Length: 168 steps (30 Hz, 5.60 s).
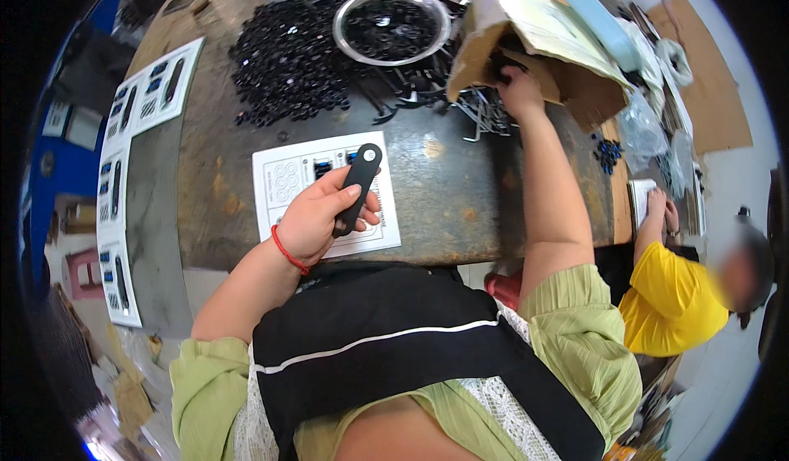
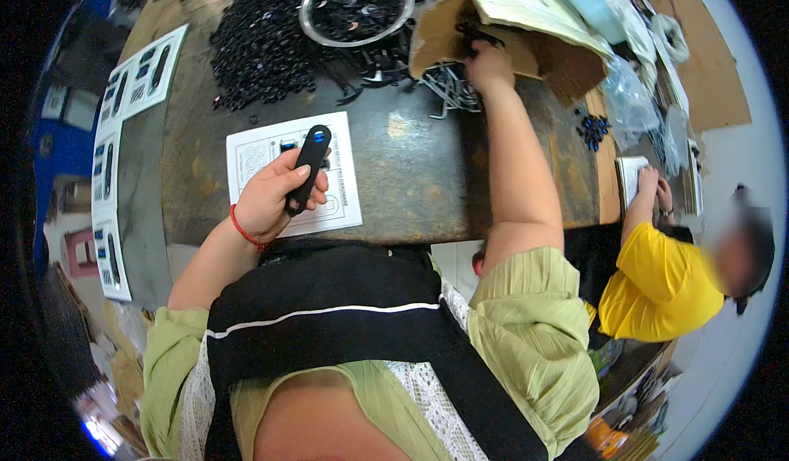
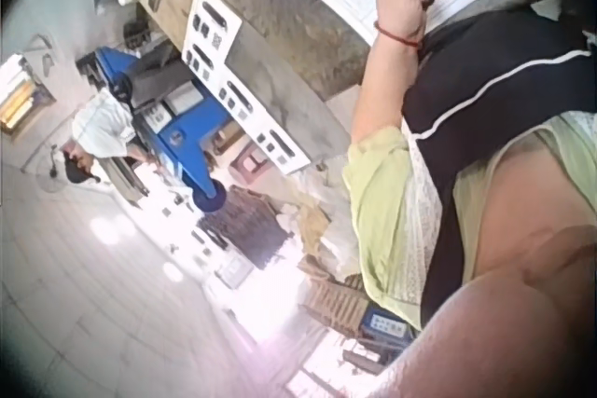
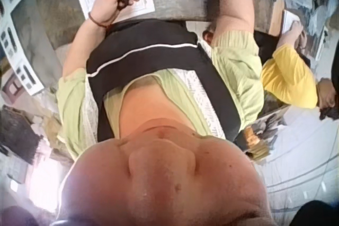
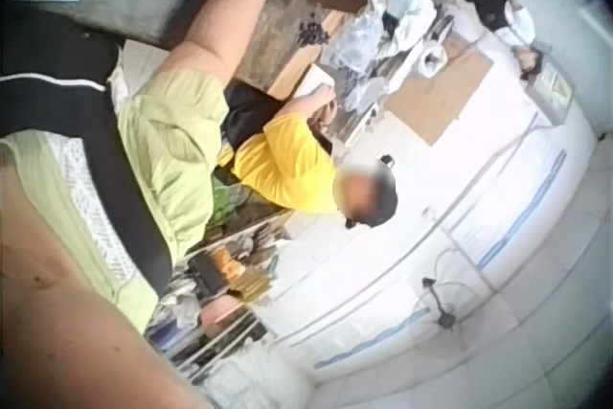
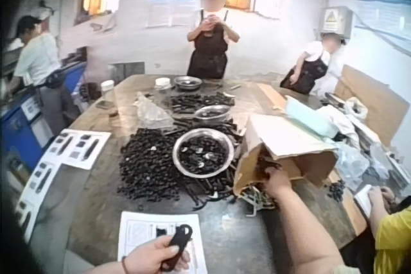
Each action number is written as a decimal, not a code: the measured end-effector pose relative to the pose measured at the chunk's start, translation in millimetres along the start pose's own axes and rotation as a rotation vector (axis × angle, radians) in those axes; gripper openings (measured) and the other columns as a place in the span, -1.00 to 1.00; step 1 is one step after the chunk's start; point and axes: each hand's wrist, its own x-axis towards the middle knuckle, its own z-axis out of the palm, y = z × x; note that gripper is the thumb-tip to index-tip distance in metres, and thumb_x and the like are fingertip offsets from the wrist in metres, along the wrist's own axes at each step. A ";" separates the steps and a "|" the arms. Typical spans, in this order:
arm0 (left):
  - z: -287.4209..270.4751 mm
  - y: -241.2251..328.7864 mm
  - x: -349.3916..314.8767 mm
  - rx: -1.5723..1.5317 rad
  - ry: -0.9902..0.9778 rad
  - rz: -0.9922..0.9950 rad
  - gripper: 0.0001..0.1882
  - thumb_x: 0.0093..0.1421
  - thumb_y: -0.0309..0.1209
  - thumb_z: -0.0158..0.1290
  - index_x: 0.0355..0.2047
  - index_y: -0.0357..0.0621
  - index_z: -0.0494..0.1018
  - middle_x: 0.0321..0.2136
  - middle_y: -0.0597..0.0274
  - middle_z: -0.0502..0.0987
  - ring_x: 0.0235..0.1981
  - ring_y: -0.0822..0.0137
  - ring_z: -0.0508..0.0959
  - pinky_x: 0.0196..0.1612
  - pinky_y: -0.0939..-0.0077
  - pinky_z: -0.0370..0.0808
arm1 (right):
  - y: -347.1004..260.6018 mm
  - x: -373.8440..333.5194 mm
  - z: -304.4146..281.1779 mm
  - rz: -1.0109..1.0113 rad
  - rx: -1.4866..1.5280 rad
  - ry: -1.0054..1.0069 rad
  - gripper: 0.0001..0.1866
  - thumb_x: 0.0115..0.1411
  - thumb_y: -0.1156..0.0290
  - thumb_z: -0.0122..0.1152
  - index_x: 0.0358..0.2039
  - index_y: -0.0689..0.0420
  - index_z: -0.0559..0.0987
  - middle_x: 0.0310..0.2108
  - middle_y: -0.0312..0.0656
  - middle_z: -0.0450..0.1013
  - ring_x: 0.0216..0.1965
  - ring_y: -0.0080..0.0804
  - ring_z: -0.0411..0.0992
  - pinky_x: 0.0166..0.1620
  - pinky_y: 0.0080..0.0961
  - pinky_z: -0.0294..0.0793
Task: The person assembles door lock hardware on a workbench. They place black lock handles and small black rings onto white packaging inserts, then move the completed inserts aside. The person repeats this process for multiple units.
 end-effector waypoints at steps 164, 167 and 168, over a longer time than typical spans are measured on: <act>-183.6 -4.5 -25.7 0.984 0.640 0.428 -0.85 0.12 -0.33 0.19 -0.44 -0.14 0.58 -0.54 0.27 0.45 -0.53 0.33 0.47 -0.43 0.45 0.40 | -234.9 58.4 -4.1 0.173 0.803 -0.369 -0.72 0.15 0.29 0.37 -0.23 0.23 0.66 -0.51 -0.32 0.52 -0.56 -0.61 0.37 -0.46 -0.62 0.35; -188.4 -8.0 -28.3 0.962 0.631 0.452 -0.84 0.12 -0.33 0.20 -0.43 -0.16 0.57 -0.53 0.25 0.45 -0.52 0.34 0.47 -0.41 0.47 0.41 | -250.7 40.1 -13.4 0.149 0.968 -0.462 -0.77 0.18 0.35 0.34 -0.21 0.21 0.66 -0.50 -0.36 0.50 -0.55 -0.66 0.35 -0.47 -0.68 0.32; -189.6 -7.6 -27.1 0.950 0.625 0.478 -0.84 0.12 -0.33 0.20 -0.43 -0.16 0.57 -0.52 0.25 0.45 -0.52 0.35 0.47 -0.41 0.48 0.41 | -262.4 26.0 -20.5 0.094 1.018 -0.463 -0.81 0.17 0.40 0.33 -0.22 0.20 0.67 -0.50 -0.35 0.51 -0.54 -0.69 0.33 -0.46 -0.72 0.31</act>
